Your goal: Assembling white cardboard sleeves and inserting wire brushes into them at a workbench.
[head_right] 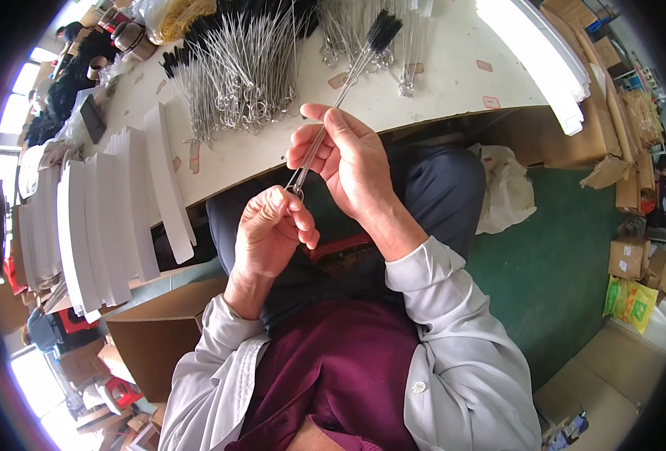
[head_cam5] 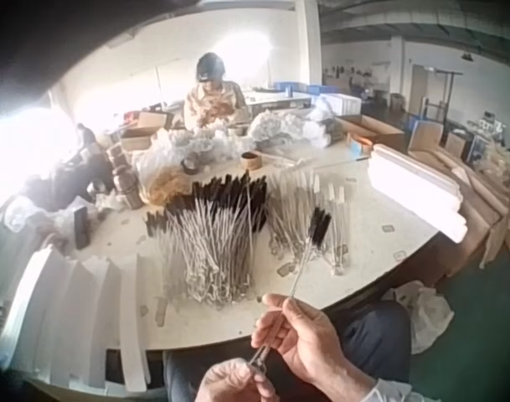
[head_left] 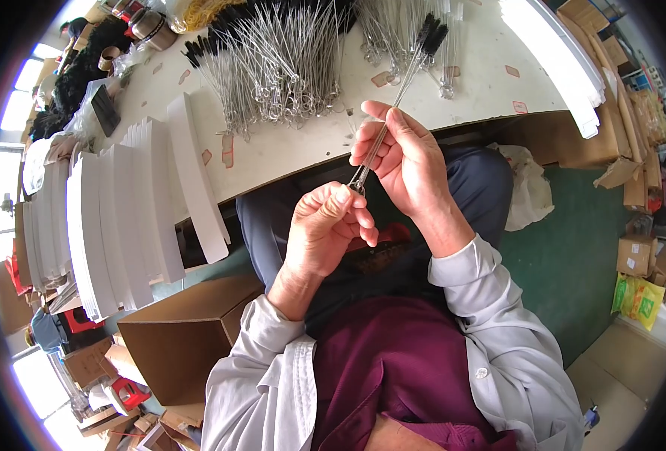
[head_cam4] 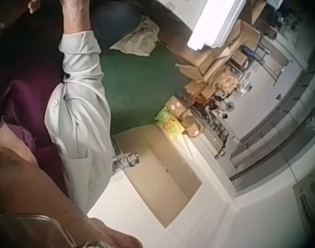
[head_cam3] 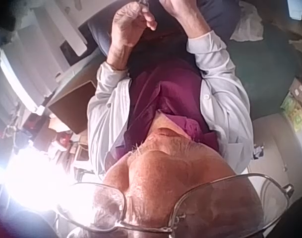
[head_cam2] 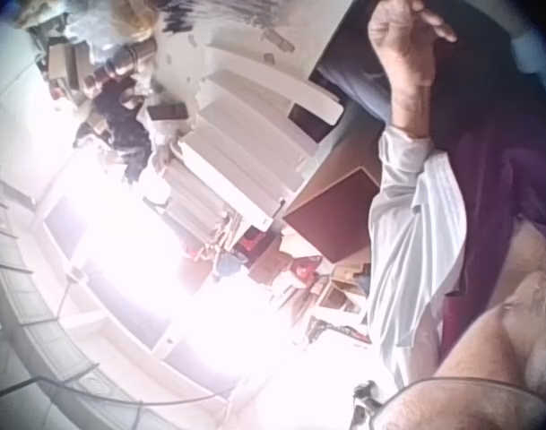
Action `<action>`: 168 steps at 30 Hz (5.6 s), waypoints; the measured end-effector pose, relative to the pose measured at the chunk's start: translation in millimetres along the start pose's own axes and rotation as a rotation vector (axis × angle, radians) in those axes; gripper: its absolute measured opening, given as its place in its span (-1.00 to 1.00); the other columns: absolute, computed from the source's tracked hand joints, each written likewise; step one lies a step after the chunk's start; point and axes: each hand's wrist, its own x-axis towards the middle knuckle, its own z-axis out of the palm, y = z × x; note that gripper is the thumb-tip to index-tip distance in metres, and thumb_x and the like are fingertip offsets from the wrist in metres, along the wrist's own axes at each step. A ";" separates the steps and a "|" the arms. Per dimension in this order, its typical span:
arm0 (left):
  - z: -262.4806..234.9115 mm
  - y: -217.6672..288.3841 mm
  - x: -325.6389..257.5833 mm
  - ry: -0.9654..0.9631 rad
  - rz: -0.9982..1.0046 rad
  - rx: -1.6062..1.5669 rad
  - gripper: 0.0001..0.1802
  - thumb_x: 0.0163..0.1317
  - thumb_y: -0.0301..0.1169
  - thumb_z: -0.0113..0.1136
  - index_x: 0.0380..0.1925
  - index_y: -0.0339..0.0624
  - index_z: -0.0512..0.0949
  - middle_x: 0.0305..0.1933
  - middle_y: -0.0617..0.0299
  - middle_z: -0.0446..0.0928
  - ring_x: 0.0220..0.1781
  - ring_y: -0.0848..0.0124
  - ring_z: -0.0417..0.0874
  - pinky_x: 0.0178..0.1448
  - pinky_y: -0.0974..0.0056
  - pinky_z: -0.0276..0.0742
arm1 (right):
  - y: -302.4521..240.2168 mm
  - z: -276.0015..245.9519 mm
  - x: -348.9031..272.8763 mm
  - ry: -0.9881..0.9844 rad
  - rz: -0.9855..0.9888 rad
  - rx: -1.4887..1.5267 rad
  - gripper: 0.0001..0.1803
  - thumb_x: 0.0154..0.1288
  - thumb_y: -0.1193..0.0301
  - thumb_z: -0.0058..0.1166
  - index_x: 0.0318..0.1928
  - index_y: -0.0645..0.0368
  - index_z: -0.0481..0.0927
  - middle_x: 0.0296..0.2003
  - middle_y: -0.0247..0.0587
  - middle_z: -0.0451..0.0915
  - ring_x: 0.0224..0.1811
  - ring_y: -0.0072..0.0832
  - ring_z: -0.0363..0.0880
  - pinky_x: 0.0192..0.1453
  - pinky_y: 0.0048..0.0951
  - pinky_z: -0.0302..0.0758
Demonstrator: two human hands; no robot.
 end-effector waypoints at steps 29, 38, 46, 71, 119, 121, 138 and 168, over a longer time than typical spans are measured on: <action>-2.2 -1.9 5.0 0.076 0.126 -0.146 -0.63 0.61 -0.17 -0.07 -0.25 -0.24 0.49 -0.29 -0.08 0.66 -0.33 0.17 0.66 -0.17 0.00 0.64 | 8.4 0.5 -20.3 0.095 0.066 -0.136 -0.70 0.55 0.41 0.12 0.18 0.25 0.58 -0.16 -0.24 0.66 -0.13 -0.39 0.76 -0.17 -0.46 0.74; -2.9 -0.1 4.5 0.189 -0.001 -0.228 -0.53 0.63 -0.11 -0.17 -0.44 -0.13 0.46 -0.47 -0.01 0.64 -0.48 0.21 0.57 -0.30 0.03 0.53 | 14.9 6.1 -24.0 0.090 0.029 -0.208 -0.73 0.49 0.35 0.24 0.07 0.23 0.65 -0.24 -0.24 0.70 -0.22 -0.49 0.72 -0.23 -0.47 0.65; 1.3 -3.1 0.9 0.220 -0.047 0.072 -0.54 0.62 -0.20 -0.07 -0.43 -0.24 0.53 -0.49 0.01 0.65 -0.53 0.25 0.67 -0.34 0.11 0.70 | 17.2 4.6 -25.2 0.079 -0.018 -0.354 -0.76 0.55 0.32 0.16 0.00 0.25 0.69 -0.22 -0.28 0.68 -0.28 -0.58 0.63 -0.24 -0.52 0.57; 1.3 -37.4 1.2 0.217 -0.131 0.035 -0.65 0.57 -0.22 0.10 -0.01 -0.34 0.63 -0.33 0.10 0.69 -0.32 0.28 0.72 -0.12 0.12 0.73 | -5.1 11.1 -6.3 0.279 0.014 -0.134 -0.34 0.70 -0.02 -0.29 0.31 0.37 0.44 -0.59 -0.58 0.19 -0.64 -0.76 0.02 -0.63 -0.63 0.02; 57.2 221.0 108.1 0.247 0.815 1.294 -0.89 0.38 -0.51 0.22 -0.25 -0.38 0.59 0.04 -0.12 0.68 -0.07 0.27 0.78 -0.05 0.26 0.76 | -26.2 -39.3 49.7 0.142 -0.009 -0.582 -0.71 0.64 0.29 -0.03 -0.05 0.24 0.66 -0.58 -0.52 0.39 -0.62 -0.81 0.22 -0.60 -0.68 0.18; 66.3 243.1 107.4 0.279 0.824 1.231 -0.86 0.46 -0.53 0.08 -0.15 -0.43 0.55 0.10 -0.21 0.64 0.09 0.15 0.74 0.12 0.12 0.75 | -25.8 -40.9 51.0 0.131 -0.018 -0.620 -0.71 0.63 0.29 -0.03 -0.06 0.25 0.66 -0.56 -0.51 0.41 -0.62 -0.81 0.23 -0.60 -0.68 0.18; 57.4 183.3 101.6 0.138 1.070 1.532 -0.97 0.42 -0.61 0.12 -0.25 -0.35 0.51 0.07 -0.19 0.66 0.08 0.24 0.71 0.17 0.17 0.66 | -54.9 -39.7 33.9 0.241 -0.059 -0.580 -0.72 0.65 0.28 -0.04 0.04 0.19 0.66 -0.53 -0.53 0.39 -0.65 -0.84 0.13 -0.62 -0.72 0.06; 55.9 -20.4 233.9 0.042 0.103 2.158 -0.63 0.16 -0.19 0.42 -0.13 -0.18 0.72 -0.35 -0.04 0.71 -0.23 0.10 0.78 -0.03 0.07 0.66 | -127.4 -122.5 31.7 0.552 -0.277 -0.631 -0.72 0.57 0.34 0.02 -0.12 0.28 0.71 -0.59 -0.40 0.50 -0.67 -0.72 0.30 -0.62 -0.58 0.21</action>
